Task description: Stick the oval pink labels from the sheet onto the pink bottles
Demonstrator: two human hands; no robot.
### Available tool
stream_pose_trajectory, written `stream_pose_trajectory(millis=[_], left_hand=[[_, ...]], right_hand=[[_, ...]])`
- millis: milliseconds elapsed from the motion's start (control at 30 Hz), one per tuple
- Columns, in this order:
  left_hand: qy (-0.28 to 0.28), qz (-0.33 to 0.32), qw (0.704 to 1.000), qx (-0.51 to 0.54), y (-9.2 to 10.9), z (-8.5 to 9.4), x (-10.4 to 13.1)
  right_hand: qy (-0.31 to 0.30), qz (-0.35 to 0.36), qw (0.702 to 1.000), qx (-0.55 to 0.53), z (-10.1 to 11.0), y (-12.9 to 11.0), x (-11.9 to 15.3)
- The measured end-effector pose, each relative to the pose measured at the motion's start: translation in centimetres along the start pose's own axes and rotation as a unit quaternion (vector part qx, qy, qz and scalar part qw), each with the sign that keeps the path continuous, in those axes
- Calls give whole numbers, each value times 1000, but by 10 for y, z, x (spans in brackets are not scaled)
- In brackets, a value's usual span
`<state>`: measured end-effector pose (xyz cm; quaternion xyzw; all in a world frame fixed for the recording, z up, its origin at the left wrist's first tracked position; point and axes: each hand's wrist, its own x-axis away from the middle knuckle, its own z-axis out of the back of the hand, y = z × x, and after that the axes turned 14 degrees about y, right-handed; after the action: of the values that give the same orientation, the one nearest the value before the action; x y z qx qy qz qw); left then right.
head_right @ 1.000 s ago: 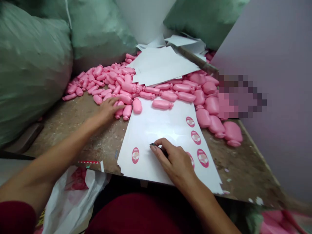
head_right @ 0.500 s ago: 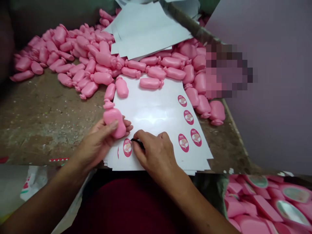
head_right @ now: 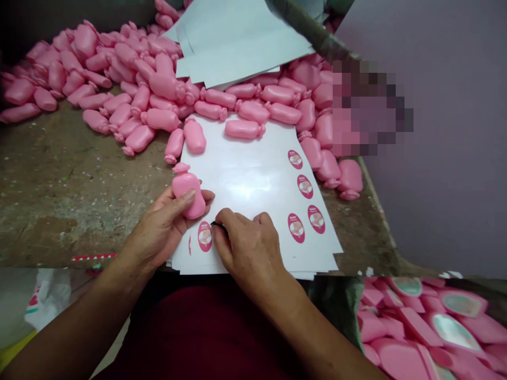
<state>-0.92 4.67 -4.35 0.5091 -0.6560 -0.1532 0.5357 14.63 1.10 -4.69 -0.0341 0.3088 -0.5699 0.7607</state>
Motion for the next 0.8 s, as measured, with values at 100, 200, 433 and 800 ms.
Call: stream_pose_trajectory(millis=[100,200,433,800], left_hand=[[5,-1,1000,1,0,0,0],[9,-3,1000,2,0,0,-1],[5,-9,1000,-12,-1,-1,1],[22,16,1000,2,5,-3,1]], right_hand=[[5,-7,1000,-10,2,2,-1],[4,-7,1000,-8,3,3,-1],[0,-7,1000,2,-3,2,-1],[-47,-46,998,5,3,9,-6]])
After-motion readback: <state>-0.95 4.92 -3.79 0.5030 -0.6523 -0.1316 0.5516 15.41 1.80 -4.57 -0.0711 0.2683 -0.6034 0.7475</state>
